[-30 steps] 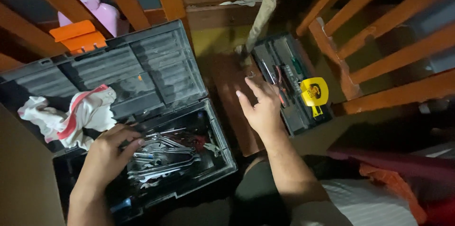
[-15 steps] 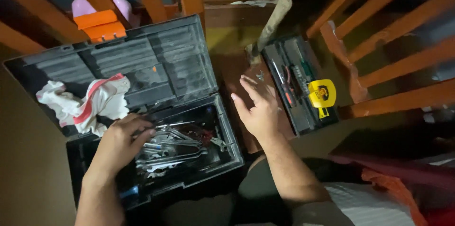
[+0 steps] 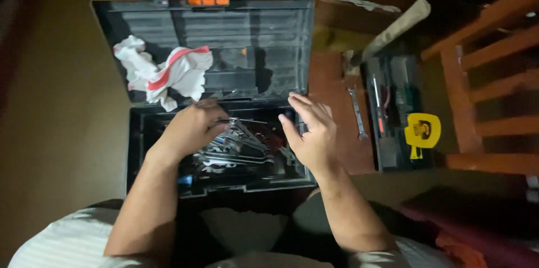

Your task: The person sits on the floor and selects tools from an open toolbox. They pick up a pair of pliers, a hammer, and two screwdrivers, inspect each briefly, and place them on a wooden surface beside the toolbox.

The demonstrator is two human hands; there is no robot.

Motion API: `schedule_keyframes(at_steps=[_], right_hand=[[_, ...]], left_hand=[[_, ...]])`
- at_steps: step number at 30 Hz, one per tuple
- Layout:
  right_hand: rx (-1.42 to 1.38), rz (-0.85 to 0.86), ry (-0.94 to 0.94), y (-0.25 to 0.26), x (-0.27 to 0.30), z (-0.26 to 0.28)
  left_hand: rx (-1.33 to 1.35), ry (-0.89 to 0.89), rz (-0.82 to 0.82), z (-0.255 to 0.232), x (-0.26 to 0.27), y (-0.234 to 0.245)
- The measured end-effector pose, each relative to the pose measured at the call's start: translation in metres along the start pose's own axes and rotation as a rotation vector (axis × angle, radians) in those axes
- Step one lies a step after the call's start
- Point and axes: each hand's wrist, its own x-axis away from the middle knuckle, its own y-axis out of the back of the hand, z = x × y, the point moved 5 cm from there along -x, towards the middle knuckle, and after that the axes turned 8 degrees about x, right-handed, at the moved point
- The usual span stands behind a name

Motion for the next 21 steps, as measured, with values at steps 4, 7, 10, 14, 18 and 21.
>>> schedule_keyframes(at_steps=[4,7,10,14,18,21], right_hand=[[-0.028,0.033,0.039,-0.014,0.006,0.009],[-0.033,0.081,0.043,-0.022,0.008,0.013],[-0.029,0.131,0.056,-0.027,0.006,0.020],[-0.012,0.167,0.093,-0.038,0.008,0.022],[0.013,0.330,0.076,-0.049,0.007,0.026],[0.089,0.561,-0.019,-0.052,0.001,0.037]], left_hand=[[-0.070,0.020,0.066,0.023,0.002,-0.013],[-0.072,0.062,0.101,0.027,0.005,-0.019],[-0.084,0.157,0.186,0.032,0.006,-0.024],[-0.124,0.229,0.203,0.041,0.006,-0.027],[-0.162,0.253,0.223,0.051,0.005,-0.034],[-0.168,0.295,0.233,0.057,0.008,-0.037]])
